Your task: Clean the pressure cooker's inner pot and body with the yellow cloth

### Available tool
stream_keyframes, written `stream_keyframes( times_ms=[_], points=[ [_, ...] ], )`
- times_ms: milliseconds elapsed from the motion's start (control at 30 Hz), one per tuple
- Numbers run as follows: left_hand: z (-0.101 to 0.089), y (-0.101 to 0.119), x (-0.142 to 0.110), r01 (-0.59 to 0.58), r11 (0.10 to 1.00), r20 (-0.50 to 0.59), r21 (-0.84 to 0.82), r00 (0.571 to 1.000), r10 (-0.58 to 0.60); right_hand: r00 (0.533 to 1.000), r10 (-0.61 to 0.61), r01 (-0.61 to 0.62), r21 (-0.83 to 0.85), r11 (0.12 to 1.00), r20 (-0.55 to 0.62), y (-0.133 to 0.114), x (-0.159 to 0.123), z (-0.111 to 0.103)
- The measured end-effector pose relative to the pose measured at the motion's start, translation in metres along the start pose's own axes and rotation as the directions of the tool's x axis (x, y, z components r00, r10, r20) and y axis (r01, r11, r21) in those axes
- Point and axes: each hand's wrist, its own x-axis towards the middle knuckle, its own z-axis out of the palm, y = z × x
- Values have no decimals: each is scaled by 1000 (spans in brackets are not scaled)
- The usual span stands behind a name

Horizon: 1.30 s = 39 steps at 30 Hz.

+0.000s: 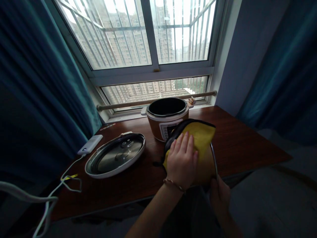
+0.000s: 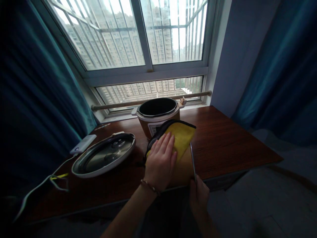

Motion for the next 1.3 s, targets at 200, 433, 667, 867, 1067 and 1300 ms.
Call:
stream_keyframes(
  times_ms=[200,433,667,867,1067,1300],
  points=[
    [-14,-36,24,169,985,127,-43,979,-162,996,-88,88,-8,996,-20,-10,-2,4],
    [-14,-63,71,127,970,421,-205,907,-30,999,-15,16,22,1000,-37,-17,-7,7],
    [-5,-64,89,32,982,456,-184,888,56,999,38,-38,16,999,-13,-20,-10,7],
    [-15,-40,60,-208,961,219,-181,944,245,993,114,-115,40,993,27,-30,-5,10],
    [-20,-12,10,-204,976,79,-81,974,210,961,250,-266,159,951,116,-44,23,3],
    [16,9,-62,-174,984,-224,46,958,180,914,277,-380,385,841,297,-59,44,-7]
  ],
)
